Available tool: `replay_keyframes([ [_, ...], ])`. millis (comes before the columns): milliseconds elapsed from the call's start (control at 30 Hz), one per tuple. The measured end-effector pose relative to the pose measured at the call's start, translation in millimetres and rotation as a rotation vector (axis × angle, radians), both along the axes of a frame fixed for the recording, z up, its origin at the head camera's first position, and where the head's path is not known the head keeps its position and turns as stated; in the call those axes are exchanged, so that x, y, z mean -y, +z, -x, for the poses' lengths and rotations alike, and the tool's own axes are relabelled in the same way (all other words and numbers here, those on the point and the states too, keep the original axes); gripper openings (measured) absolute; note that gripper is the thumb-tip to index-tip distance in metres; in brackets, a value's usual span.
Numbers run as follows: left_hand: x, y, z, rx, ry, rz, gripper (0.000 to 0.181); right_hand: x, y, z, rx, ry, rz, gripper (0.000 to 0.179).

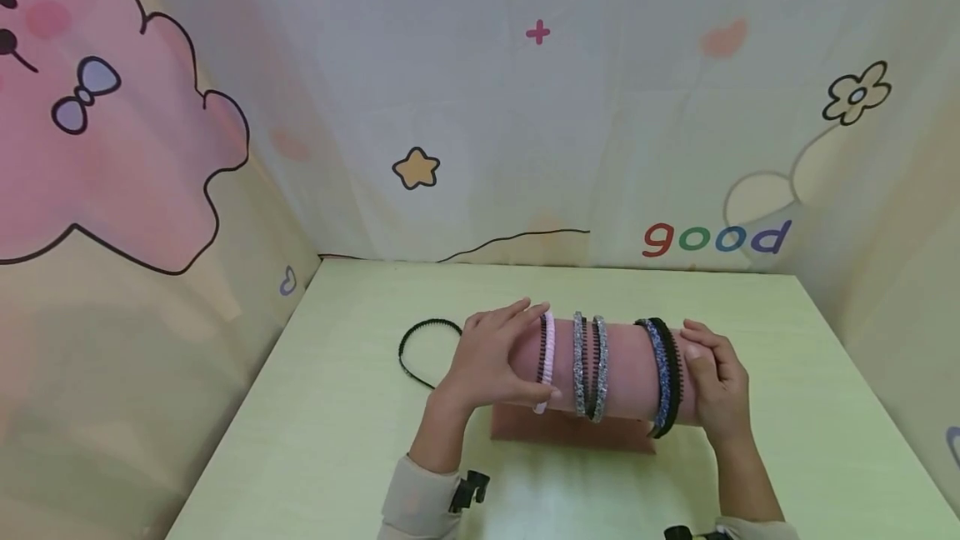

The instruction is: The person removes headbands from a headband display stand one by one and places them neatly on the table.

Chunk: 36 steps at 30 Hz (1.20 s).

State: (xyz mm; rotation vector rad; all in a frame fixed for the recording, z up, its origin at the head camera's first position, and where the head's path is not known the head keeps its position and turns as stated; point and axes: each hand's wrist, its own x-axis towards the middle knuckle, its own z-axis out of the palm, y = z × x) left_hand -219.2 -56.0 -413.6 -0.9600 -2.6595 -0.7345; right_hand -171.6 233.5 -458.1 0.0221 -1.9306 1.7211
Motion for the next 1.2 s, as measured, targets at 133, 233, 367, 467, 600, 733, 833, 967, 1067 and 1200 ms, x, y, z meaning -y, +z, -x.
replay_keyframes([
  [133, -2.4, 1.5, -0.3, -0.026, 0.027, 0.076, 0.105, -0.7, -0.2, 0.1, -0.005, 0.015, 0.008, 0.023],
  [233, -3.6, 3.5, -1.0, -0.018, 0.038, 0.12, 0.11, -1.0, -0.6, -0.1, -0.001, 0.014, 0.007, 0.023],
  [367, -4.6, 6.5, -1.7, -0.001, 0.049, 0.158, 0.113, -1.0, -0.9, 0.3, 0.002, 0.015, 0.009, 0.023],
  [467, -5.1, 7.7, -2.9, 0.001, 0.06, 0.176, 0.11, -0.8, -1.0, 0.3, 0.01, 0.016, 0.011, 0.023],
  [600, -6.0, 7.9, -4.3, 0.006, 0.073, 0.184, 0.106, -0.7, -1.0, 0.0, 0.021, 0.013, 0.007, 0.023],
  [733, -5.4, 6.4, -3.8, 0.008, 0.066, 0.172, 0.104, -0.6, -0.4, -0.1, 0.027, 0.011, 0.012, 0.023],
  [833, -1.0, 2.8, -2.0, 0.029, 0.047, 0.133, 0.105, -0.2, -0.1, -0.6, 0.045, 0.009, 0.013, 0.024],
  [967, 5.7, -1.7, 0.1, 0.073, 0.022, 0.054, 0.105, -0.5, -0.5, -1.1, 0.053, 0.006, -0.002, 0.024],
  [1067, 7.8, -2.2, 0.5, 0.096, 0.008, 0.003, 0.105, -1.2, -0.7, -1.1, 0.041, 0.005, -0.003, 0.024],
  [1200, 11.4, -2.1, 1.7, 0.115, -0.006, -0.052, 0.105, -0.8, 0.5, -0.4, 0.018, 0.013, 0.01, 0.024],
])
